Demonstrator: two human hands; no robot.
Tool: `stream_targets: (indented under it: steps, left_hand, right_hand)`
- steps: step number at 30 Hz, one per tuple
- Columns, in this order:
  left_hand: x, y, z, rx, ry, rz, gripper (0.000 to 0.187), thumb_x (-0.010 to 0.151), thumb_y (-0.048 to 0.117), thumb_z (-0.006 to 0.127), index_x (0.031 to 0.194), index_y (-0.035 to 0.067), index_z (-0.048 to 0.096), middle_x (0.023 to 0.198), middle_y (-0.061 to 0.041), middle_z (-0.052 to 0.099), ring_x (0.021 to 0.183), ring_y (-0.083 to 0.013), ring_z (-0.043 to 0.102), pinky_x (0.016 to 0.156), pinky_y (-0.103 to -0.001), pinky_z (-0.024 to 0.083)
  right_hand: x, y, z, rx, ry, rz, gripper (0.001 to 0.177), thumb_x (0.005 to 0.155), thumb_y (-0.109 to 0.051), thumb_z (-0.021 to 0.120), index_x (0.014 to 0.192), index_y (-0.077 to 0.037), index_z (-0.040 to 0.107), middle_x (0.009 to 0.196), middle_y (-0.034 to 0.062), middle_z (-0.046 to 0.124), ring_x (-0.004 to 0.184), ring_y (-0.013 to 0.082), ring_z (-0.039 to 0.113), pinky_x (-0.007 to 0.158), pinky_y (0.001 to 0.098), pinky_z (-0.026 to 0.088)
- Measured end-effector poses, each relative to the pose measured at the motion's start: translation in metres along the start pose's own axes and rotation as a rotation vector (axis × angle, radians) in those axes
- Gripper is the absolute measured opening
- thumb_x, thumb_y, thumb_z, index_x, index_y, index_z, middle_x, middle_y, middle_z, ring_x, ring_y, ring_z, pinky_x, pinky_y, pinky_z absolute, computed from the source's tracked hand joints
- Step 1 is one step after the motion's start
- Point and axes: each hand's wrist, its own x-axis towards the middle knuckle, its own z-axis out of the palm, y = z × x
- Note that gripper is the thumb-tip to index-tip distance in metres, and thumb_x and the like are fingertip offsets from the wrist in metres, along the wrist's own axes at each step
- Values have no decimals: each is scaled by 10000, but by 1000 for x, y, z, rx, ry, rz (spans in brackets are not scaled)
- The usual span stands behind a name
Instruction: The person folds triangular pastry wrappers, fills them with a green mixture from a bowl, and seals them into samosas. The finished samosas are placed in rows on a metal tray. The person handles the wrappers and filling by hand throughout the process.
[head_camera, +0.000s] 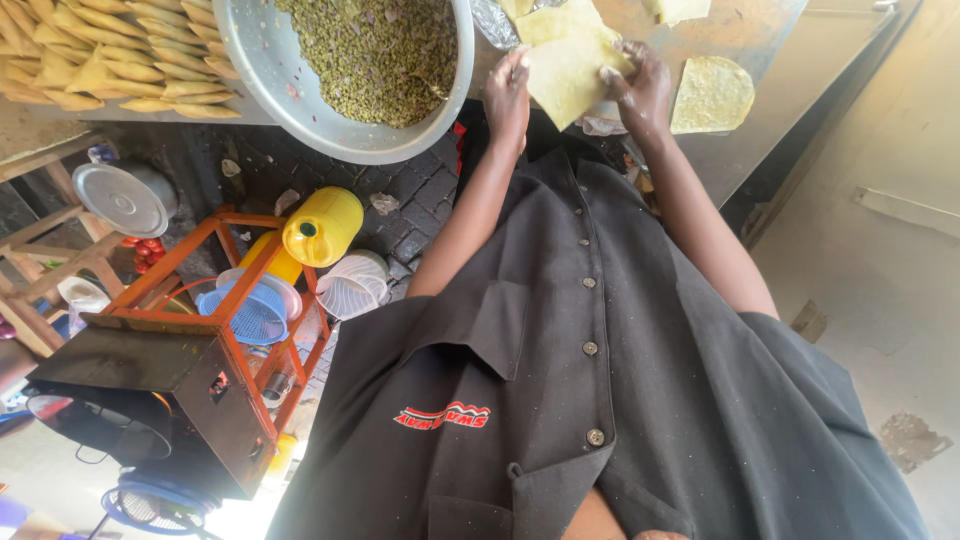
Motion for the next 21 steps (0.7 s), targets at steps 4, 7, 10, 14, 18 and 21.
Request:
stream_targets:
  steps: [4, 7, 10, 14, 18, 21]
  left_hand:
    - [10, 9, 0, 383, -22, 144, 316, 1034, 59, 608, 1344, 37, 665, 1376, -153, 681, 1279, -250, 676, 1129, -338, 511]
    - [3, 10, 4, 657, -131, 320, 359, 1021, 23, 584, 1366, 95, 654, 1481, -98, 593, 1390, -236, 564, 1199, -330, 445]
    - [-8, -5, 6, 885, -258, 593, 415, 992, -29, 573, 1361, 142, 655, 1574, -42, 507, 1477, -240, 418, 1214, -350, 377]
    - [-9, -27, 10, 1086, -335, 710, 412, 985, 15, 596, 1362, 171, 655, 1562, 13, 484, 1519, -216, 336, 1295, -405, 297]
    - [-9, -28, 6, 1092, -355, 773, 370, 1043, 60, 568, 1384, 174, 655, 1580, 13, 452, 1542, -223, 280, 1307, -432, 228]
    - [-15, -15, 3, 1206, -427, 731, 359, 1035, 81, 567, 1380, 124, 658, 1603, -7, 435, 1543, -254, 294, 1298, -436, 257]
  right_hand:
    - [9, 1, 7, -263, 69, -299, 385, 1009, -16, 673, 1364, 50, 539, 1184, 204, 693, 931, 259, 728, 850, 386, 589]
    - [1, -4, 13, -684, 207, -370, 368, 956, -9, 654, 1321, -55, 632, 1124, 202, 617, 887, 290, 647, 802, 429, 550]
    - [-10, -10, 21, -836, 103, -609, 430, 1036, -5, 622, 1437, -159, 632, 1164, 143, 586, 1036, 302, 588, 854, 409, 526]
    - [-11, -28, 23, -995, -56, -610, 596, 963, 55, 552, 1522, -146, 601, 1188, 167, 557, 1095, 323, 547, 921, 450, 494]
    - [-5, -40, 24, -1006, -99, -535, 636, 945, 50, 524, 1545, -150, 591, 1200, 203, 553, 1095, 365, 531, 922, 483, 474]
    - [-6, -39, 22, -1016, -92, -550, 630, 935, 45, 543, 1533, -144, 604, 1190, 204, 558, 1080, 373, 547, 907, 491, 487]
